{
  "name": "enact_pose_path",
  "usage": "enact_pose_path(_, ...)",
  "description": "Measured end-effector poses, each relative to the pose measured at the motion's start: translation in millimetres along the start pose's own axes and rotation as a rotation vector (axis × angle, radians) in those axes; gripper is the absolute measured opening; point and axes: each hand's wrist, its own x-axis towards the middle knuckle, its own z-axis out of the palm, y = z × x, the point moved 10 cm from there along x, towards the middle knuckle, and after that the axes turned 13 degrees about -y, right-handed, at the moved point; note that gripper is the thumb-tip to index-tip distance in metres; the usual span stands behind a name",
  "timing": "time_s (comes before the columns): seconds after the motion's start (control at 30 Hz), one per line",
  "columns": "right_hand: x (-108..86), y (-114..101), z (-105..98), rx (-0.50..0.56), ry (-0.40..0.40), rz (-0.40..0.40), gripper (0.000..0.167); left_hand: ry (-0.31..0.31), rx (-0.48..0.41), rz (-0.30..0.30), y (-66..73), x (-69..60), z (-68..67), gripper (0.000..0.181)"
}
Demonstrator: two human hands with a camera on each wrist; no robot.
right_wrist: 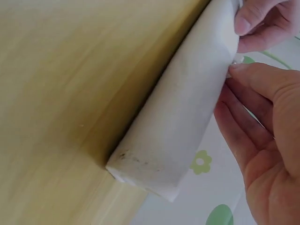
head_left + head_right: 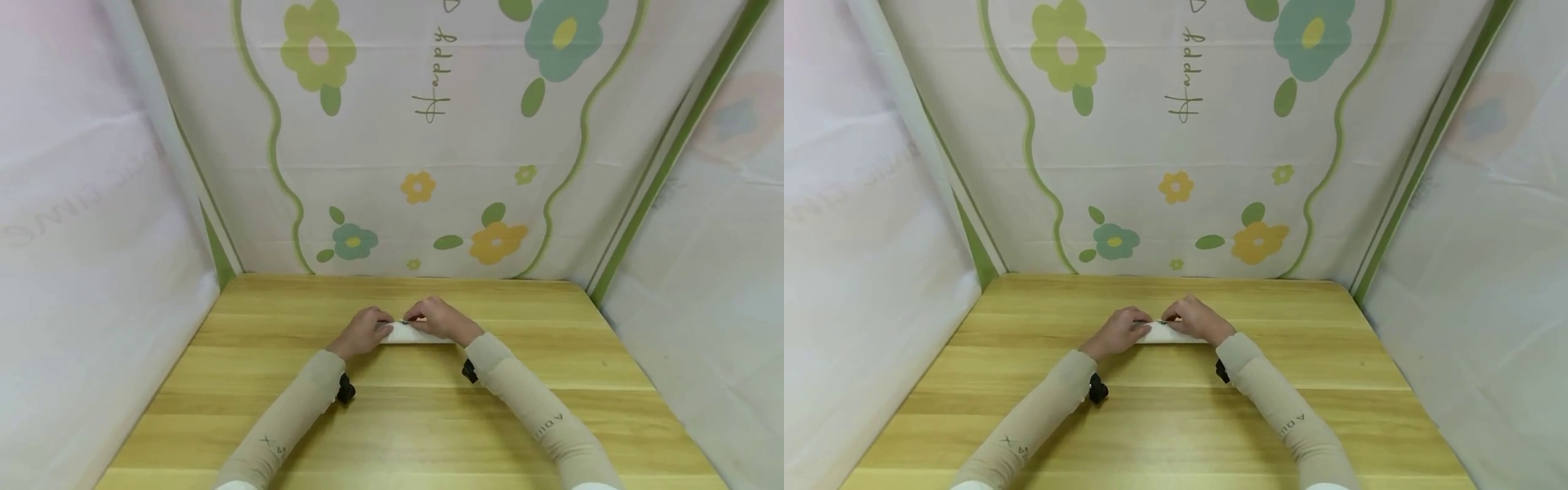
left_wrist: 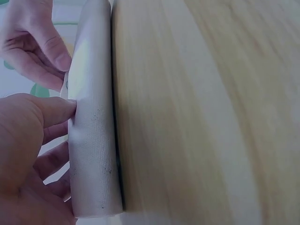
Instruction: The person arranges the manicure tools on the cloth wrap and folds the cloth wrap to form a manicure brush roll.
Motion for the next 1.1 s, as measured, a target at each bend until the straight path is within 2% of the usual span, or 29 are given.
enact_pose_path(0.33, -4.2, -18, 3, -0.141, 0.042, -0.043, 0.021, 0.001, 0.003, 0.009, 2.1, -1.8, -3.7, 0.023)
enact_pose_path(0.53, -10.6, -23, 6, -0.168, 0.082, -0.044, 0.022, 0.002, -0.017, 0.017, 1.3, -2.5, -0.5, 0.023)
enact_pose_path(0.8, -11.7, -27, 10, -0.223, 0.119, -0.042, 0.020, 0.031, 0.016, 0.025, 1.5, -5.3, -1.2, 0.022)
enact_pose_path(0.97, -10.6, -23, 11, -0.168, 0.092, -0.033, 0.022, 0.028, 0.010, 0.020, 0.8, -6.1, -1.0, 0.022)
enact_pose_path(1.1, -11.7, -16, 9, -0.061, 0.038, -0.019, 0.026, 0.022, 0.014, 0.016, 0.2, -6.6, 0.5, 0.022)
